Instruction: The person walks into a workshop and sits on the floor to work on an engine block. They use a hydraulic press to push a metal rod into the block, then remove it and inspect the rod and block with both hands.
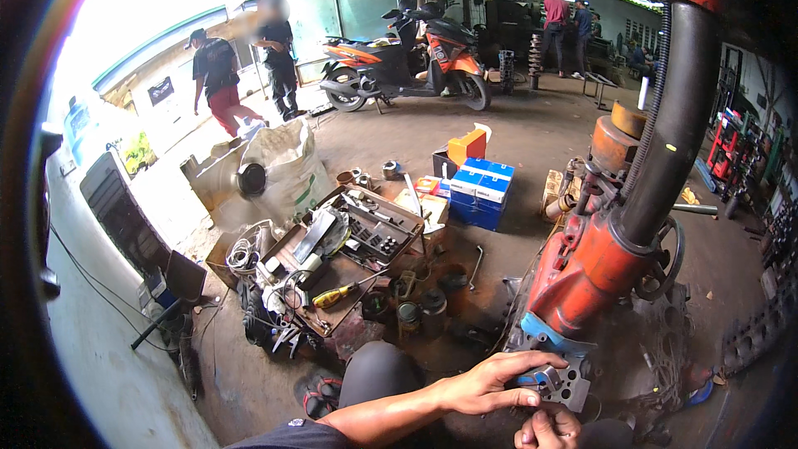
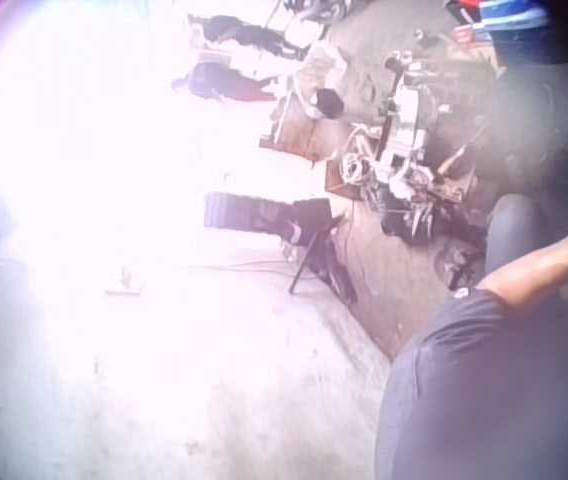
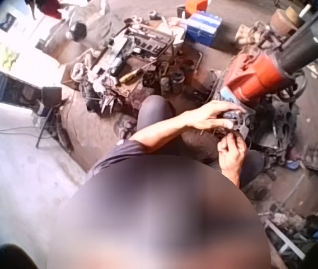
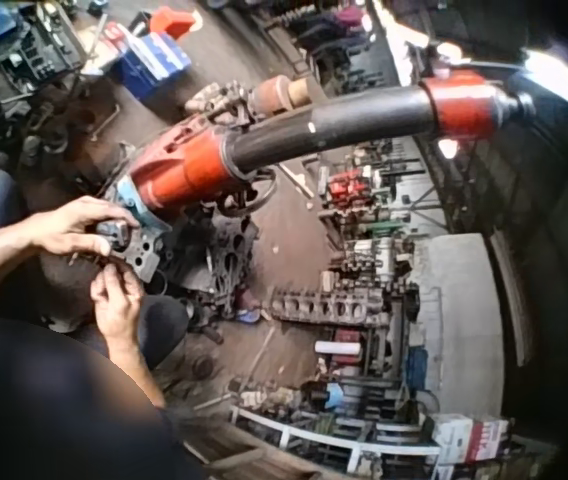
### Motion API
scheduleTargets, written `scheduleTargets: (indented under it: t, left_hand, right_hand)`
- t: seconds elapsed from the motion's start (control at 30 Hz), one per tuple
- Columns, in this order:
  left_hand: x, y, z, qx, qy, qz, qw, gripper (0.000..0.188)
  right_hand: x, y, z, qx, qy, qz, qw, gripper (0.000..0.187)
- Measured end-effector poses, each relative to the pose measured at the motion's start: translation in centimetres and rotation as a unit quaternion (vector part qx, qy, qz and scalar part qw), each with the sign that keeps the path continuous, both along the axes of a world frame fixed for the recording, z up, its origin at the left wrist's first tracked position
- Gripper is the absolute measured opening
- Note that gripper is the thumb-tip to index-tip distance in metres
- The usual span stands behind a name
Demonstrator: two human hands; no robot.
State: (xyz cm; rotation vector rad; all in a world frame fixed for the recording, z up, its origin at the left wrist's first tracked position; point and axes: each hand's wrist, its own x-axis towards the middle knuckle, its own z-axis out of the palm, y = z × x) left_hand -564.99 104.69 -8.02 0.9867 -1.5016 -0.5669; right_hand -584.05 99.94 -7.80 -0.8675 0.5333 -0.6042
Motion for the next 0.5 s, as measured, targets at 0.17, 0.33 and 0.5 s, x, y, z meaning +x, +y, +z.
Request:
scheduleTargets:
  t: [0.17, 0.33, 0.5]
  left_hand:
    - [-1.0, -0.6, -0.4, -0.018, 0.153, 0.006, 0.988, 0.058]
    - [-0.7, -2.0, -1.8, 0.022, 0.504, -0.039, 0.863, 0.061]
    - [2.3, -2.1, -2.5, -0.022, 0.579, -0.081, 0.811, 0.064]
  right_hand:
    - [0.5, -0.4, 0.3, 0.061, -0.062, 0.058, 0.994, 0.013]
    - [1.7, 1.3, -1.8, -0.208, 0.032, -0.086, 0.974, 0.023]
    - [2.4, 1.6, -4.9, -0.235, 0.164, -0.046, 0.957, 0.019]
